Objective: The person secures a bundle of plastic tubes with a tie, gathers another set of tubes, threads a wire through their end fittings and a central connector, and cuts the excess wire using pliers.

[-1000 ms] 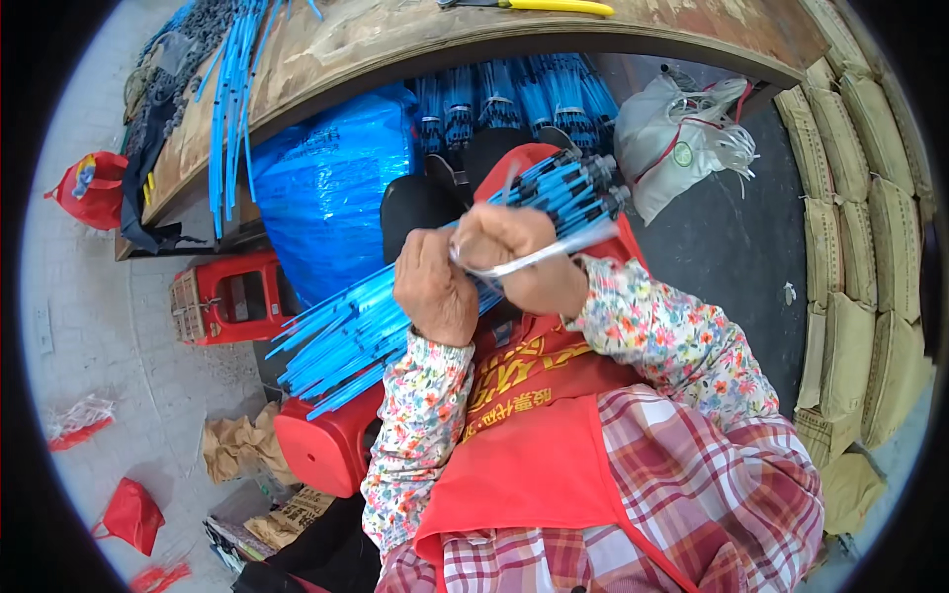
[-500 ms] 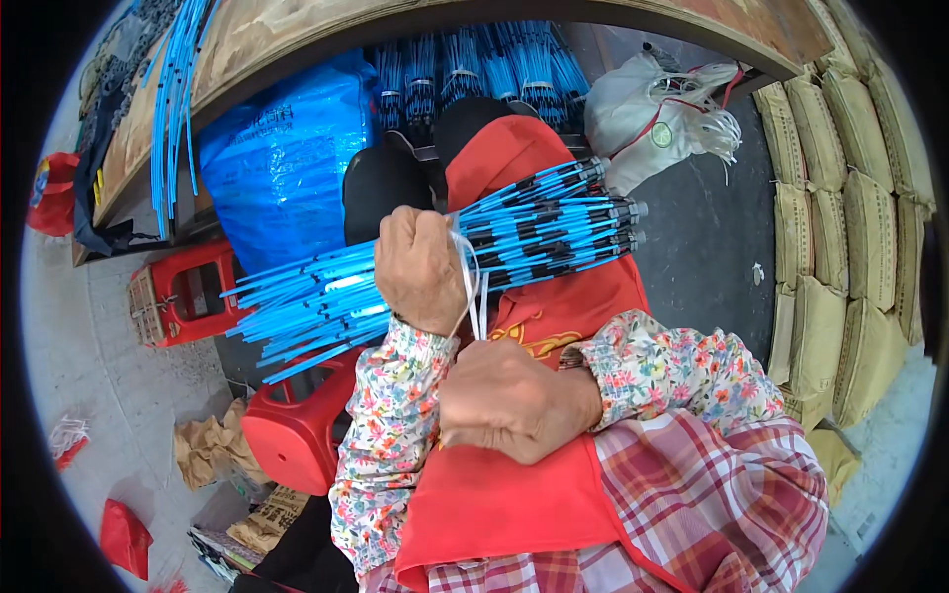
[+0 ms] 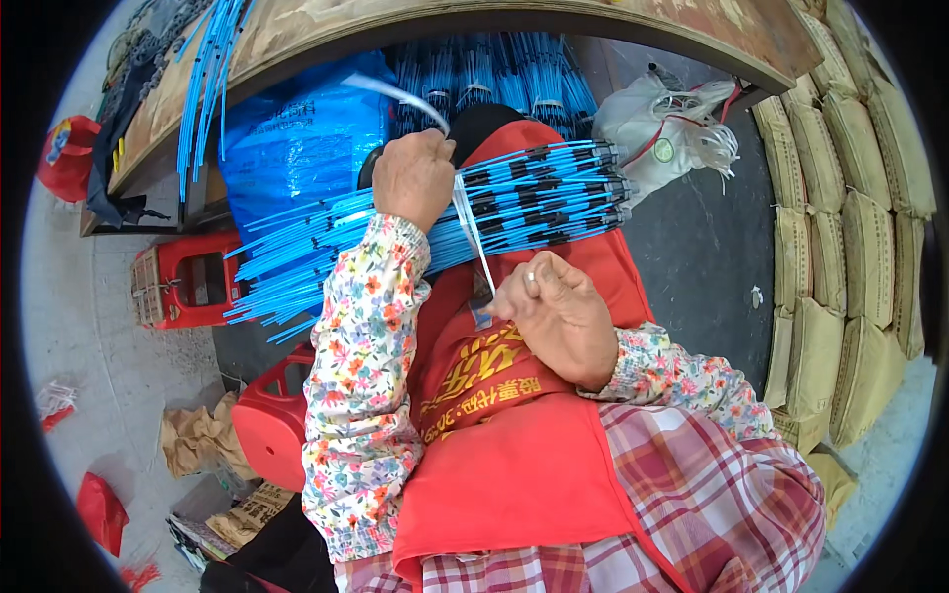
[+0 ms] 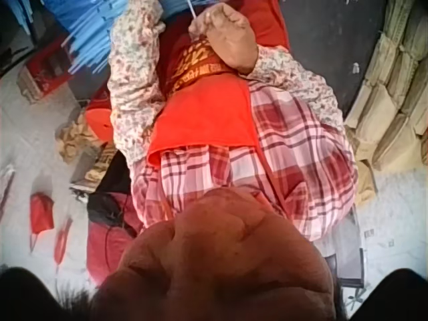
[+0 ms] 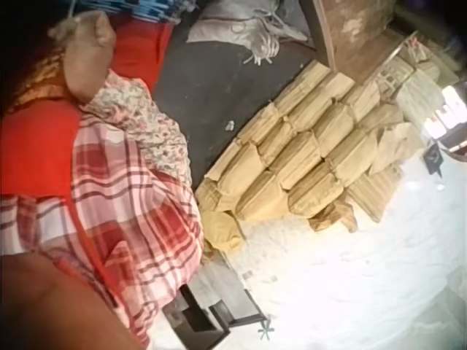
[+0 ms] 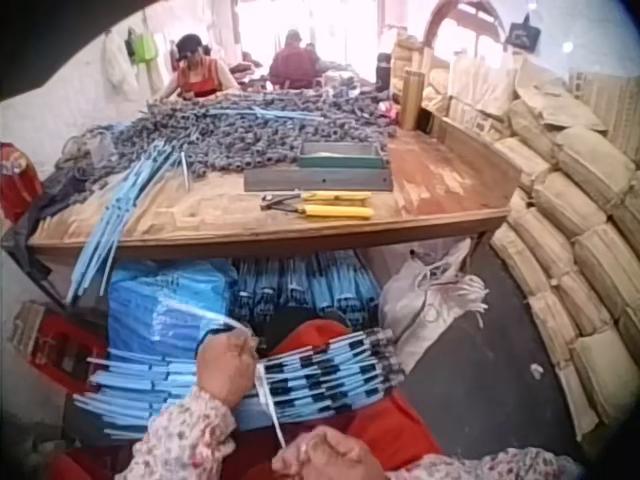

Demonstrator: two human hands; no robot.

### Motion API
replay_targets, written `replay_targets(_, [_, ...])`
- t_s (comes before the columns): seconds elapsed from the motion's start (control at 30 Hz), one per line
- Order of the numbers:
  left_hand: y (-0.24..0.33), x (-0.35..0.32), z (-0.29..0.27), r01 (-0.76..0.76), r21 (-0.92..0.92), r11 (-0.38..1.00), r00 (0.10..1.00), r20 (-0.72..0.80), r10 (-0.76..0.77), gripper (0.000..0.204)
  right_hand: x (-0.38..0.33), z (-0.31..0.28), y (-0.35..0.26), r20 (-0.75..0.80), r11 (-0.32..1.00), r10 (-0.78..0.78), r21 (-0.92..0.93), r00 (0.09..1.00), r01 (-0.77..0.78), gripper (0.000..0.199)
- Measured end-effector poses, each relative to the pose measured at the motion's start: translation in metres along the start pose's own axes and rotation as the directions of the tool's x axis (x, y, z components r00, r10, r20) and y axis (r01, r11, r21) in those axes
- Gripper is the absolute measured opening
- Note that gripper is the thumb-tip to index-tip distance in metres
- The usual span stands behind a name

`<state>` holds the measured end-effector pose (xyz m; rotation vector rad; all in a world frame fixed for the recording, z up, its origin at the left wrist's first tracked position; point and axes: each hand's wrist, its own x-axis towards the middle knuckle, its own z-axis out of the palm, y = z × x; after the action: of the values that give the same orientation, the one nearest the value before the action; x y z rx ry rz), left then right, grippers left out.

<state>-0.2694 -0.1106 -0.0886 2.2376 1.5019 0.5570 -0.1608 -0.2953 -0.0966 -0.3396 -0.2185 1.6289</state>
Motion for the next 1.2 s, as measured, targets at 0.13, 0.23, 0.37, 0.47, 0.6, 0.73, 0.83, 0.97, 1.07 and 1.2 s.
replay_targets(0.13, [0.002,0.010,-0.001,0.033,-0.048,0.998,0.998,0.051,-0.031,0.024,0.010,-0.023,-0.003,-0.174,0.815,0.289,0.560,0.941,-0.147,0.021])
replay_targets(0.23, [-0.011,0.018,0.003,0.018,-0.074,0.997,0.998,0.066,-0.014,0.025,0.026,-0.037,0.002,-0.207,0.768,0.404,0.605,0.891,-0.208,0.021])
replay_targets(0.37, [-0.015,0.020,-0.003,-0.031,-0.117,0.993,0.986,0.161,0.050,0.026,0.051,-0.053,0.018,-0.204,0.768,0.505,0.551,0.839,-0.328,0.021])
replay_targets(0.47, [-0.017,0.004,-0.008,-0.140,-0.028,0.990,0.980,0.140,0.143,0.027,0.061,-0.064,0.030,-0.142,0.765,0.561,0.466,0.816,-0.445,0.020])
replay_targets(0.6, [0.019,-0.033,-0.030,-0.146,-0.225,0.963,0.989,0.003,0.150,0.016,0.054,-0.065,0.014,0.002,0.814,0.489,0.357,0.872,-0.458,0.019])
replay_targets(0.73, [0.033,-0.059,-0.057,-0.576,-0.185,0.796,0.795,-0.356,0.492,0.009,0.065,-0.038,-0.017,-0.384,0.904,0.350,-0.099,0.854,-0.415,0.021])
replay_targets(0.83, [0.046,-0.062,-0.057,-0.714,-0.152,0.684,0.687,-0.341,0.642,0.011,0.090,-0.062,-0.052,0.056,0.856,0.421,-0.356,0.905,-0.376,0.026])
replay_targets(0.97, [0.042,-0.055,-0.035,-0.838,-0.129,0.530,0.539,-0.342,0.770,0.018,0.106,-0.028,-0.110,0.204,0.571,0.360,-0.820,0.910,-0.042,0.025])
replay_targets(1.07, [0.029,-0.051,-0.008,-0.851,-0.110,0.513,0.517,-0.345,0.784,0.020,0.117,-0.022,-0.141,0.297,0.200,0.312,-0.949,0.903,0.243,0.020])
replay_targets(1.2, [0.021,-0.057,0.003,-0.821,-0.135,0.555,0.566,-0.327,0.757,0.018,0.107,-0.011,-0.128,0.246,-0.010,0.190,-0.968,0.951,0.252,0.016])
